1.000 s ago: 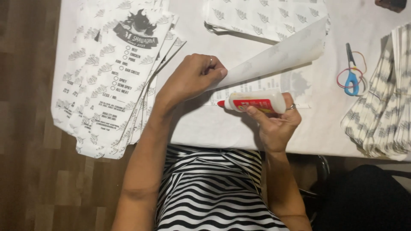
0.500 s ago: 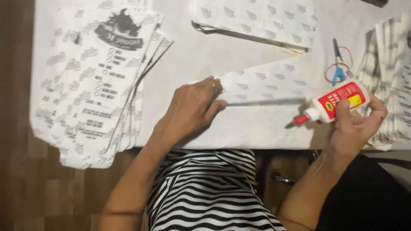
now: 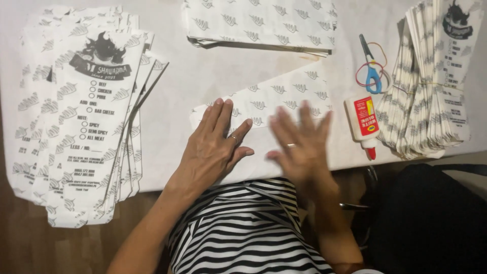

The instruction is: Applying glue to the edges of printed paper sheets and pressing them together to assemble bags.

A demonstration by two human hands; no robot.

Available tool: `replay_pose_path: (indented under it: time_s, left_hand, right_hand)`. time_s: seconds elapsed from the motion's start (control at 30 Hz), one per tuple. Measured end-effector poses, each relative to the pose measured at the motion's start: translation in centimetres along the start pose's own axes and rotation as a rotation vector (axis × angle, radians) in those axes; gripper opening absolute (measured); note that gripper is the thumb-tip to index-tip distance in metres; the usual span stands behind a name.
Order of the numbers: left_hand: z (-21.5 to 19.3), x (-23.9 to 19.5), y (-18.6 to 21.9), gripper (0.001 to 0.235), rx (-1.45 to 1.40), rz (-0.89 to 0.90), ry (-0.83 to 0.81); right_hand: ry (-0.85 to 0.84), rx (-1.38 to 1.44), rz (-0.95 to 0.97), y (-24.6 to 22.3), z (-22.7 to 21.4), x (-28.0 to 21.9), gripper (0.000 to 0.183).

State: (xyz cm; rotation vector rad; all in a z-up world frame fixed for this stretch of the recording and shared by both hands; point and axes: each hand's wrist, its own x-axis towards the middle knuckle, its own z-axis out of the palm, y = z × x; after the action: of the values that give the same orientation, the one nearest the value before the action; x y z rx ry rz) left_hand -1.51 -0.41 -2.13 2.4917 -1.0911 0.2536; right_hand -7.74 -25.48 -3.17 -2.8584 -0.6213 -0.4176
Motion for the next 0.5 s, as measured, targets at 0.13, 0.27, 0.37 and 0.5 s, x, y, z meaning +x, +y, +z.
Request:
replay_pose_path:
  time_s: [0.13,0.27,0.37,0.5]
  left_hand:
    - [-0.1,-0.1,-0.1,0.059,0.033,0.035,0.025]
    - [-0.1,-0.3,-0.5,0.052,-0.017,0.043,0.048]
    - [0.4,-0.7,-0.9,0.057,-0.010,0.061,0.042]
    - [-0.1,-1.4,-1.2,0.066,0.052,0.068,-0.010]
  right_hand:
    - [-0.222,0.047,0.149,-0.9,-1.2,0.6,0.087]
    - [-0.369,-0.269,0.515,2.5,-3.1,-0.3,0.076]
    - [-0.179,-0.266,0.557,3.9,-4.1,-1.5,0.067]
    - [0.099,-0.140,0.376,3.8,-2.3,-1.4,0.062]
